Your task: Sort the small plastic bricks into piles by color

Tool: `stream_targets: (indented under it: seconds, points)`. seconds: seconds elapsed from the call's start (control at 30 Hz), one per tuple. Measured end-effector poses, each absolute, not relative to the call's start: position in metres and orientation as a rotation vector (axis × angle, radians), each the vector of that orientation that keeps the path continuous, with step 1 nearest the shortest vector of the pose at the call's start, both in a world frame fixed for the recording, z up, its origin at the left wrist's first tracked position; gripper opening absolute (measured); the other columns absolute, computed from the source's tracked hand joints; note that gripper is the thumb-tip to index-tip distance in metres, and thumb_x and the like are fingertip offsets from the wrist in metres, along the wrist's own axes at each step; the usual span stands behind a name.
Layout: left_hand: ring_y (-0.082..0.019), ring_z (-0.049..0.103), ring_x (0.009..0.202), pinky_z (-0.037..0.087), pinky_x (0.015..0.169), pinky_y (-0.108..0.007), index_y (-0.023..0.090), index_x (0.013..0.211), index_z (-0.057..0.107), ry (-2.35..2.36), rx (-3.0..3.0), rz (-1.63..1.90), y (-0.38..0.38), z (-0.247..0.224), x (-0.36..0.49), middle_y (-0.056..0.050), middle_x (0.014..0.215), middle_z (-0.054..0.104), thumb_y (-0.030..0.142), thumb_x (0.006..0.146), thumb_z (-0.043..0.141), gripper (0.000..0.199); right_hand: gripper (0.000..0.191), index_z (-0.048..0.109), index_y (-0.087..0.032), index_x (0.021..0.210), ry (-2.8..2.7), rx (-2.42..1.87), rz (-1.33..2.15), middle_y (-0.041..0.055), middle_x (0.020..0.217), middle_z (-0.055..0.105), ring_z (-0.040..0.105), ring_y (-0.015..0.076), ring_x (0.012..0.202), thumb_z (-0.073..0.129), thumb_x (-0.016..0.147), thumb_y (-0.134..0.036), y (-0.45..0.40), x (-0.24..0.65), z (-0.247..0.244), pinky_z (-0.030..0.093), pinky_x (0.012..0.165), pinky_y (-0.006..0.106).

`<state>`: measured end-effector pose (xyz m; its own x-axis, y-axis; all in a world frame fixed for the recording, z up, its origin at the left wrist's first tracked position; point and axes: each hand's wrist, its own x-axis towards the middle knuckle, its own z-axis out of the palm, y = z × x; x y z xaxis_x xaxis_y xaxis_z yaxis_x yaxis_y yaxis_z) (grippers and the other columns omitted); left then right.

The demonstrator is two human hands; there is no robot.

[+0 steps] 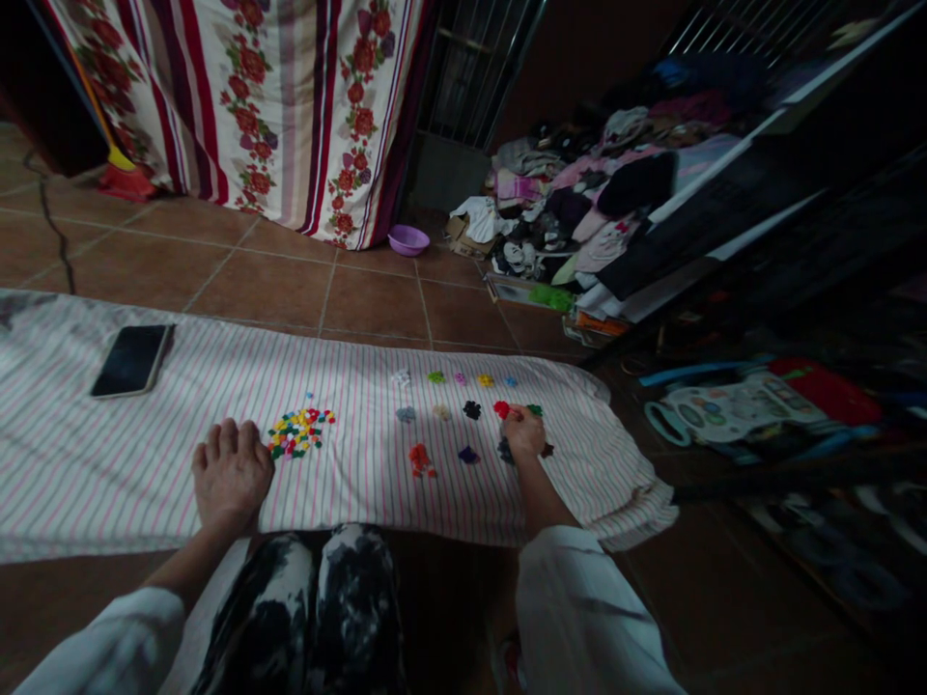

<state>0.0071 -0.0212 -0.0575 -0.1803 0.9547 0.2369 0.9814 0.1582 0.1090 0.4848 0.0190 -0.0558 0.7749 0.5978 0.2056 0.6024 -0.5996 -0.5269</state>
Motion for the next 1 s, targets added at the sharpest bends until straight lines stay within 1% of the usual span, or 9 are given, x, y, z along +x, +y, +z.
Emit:
stream_targets:
  seconds: [0.1,0.2,0.3,0.43,0.6,0.7,0.83,1.0]
  points:
    - [-0.035,0.041,0.140,0.032,0.114,-0.051,0.011,0.128,0.057,-2.294,-1.933,-0.375,-0.021,-0.059,0.006,-0.022,0.142,0.054,0.030,0.097,0.028,0.047,0.029,0.080,-0.017,0.094,-0.900,-2.362,0.001,0.0089,0.088,0.065,0.059,0.0232,0.083,0.054,0.079,-0.019,0.021,0.487,-0.058,0.047,0.076,0.035]
    - [-0.034,0.040,0.141,0.031,0.114,-0.051,0.014,0.127,0.058,-2.303,-1.940,-0.405,-0.021,-0.061,0.006,-0.020,0.140,0.055,0.030,0.096,0.030,0.045,0.032,0.080,-0.016,0.095,-0.906,-2.346,0.003,0.0091,0.086,0.066,0.059,0.0233,0.079,0.052,0.078,-0.019,0.022,0.489,-0.060,0.048,0.076,0.036]
    - [-0.033,0.039,0.142,0.030,0.115,-0.051,0.014,0.129,0.057,-2.304,-1.936,-0.410,-0.021,-0.063,0.005,-0.020,0.142,0.054,0.030,0.096,0.031,0.045,0.034,0.080,-0.016,0.095,-0.909,-2.337,0.009,0.0087,0.084,0.067,0.060,0.0229,0.078,0.051,0.078,-0.018,0.022,0.491,-0.061,0.048,0.077,0.036]
    - [-0.034,0.039,0.143,0.028,0.117,-0.052,0.012,0.132,0.056,-2.313,-1.920,-0.401,-0.021,-0.066,0.005,-0.022,0.146,0.052,0.030,0.096,0.030,0.048,0.033,0.080,-0.019,0.094,-0.912,-2.340,0.021,0.0076,0.081,0.069,0.061,0.0224,0.077,0.051,0.078,-0.018,0.021,0.492,-0.061,0.047,0.076,0.034]
    - [-0.035,0.040,0.144,0.029,0.117,-0.052,0.011,0.133,0.057,-2.333,-1.927,-0.401,-0.020,-0.064,0.005,-0.022,0.147,0.052,0.030,0.096,0.030,0.049,0.033,0.079,-0.016,0.098,-0.946,-2.373,0.027,0.0105,0.087,0.070,0.061,0.0238,0.079,0.051,0.081,-0.019,0.020,0.490,-0.060,0.046,0.076,0.035]
    - [-0.036,0.040,0.143,0.031,0.116,-0.053,0.009,0.133,0.057,-2.346,-1.928,-0.393,-0.020,-0.064,0.006,-0.024,0.147,0.052,0.030,0.096,0.031,0.050,0.034,0.078,-0.015,0.097,-0.947,-2.338,-0.019,0.0110,0.089,0.069,0.061,0.0239,0.079,0.048,0.081,-0.019,0.020,0.486,-0.059,0.046,0.076,0.036]
    - [-0.036,0.040,0.144,0.031,0.116,-0.054,0.011,0.134,0.057,-2.345,-1.926,-0.411,-0.019,-0.065,0.006,-0.023,0.148,0.052,0.030,0.096,0.032,0.050,0.035,0.076,-0.016,0.096,-0.972,-2.283,-0.047,0.0102,0.092,0.068,0.059,0.0230,0.083,0.045,0.081,-0.022,0.021,0.478,-0.060,0.046,0.079,0.036]
    - [-0.037,0.040,0.145,0.031,0.117,-0.054,0.009,0.135,0.057,-2.352,-1.929,-0.393,-0.019,-0.066,0.005,-0.023,0.149,0.051,0.031,0.096,0.029,0.052,0.035,0.075,-0.015,0.094,-1.105,-2.142,-0.077,0.0122,0.093,0.069,0.059,0.0251,0.090,0.044,0.080,-0.026,0.024,0.464,-0.066,0.045,0.083,0.036]
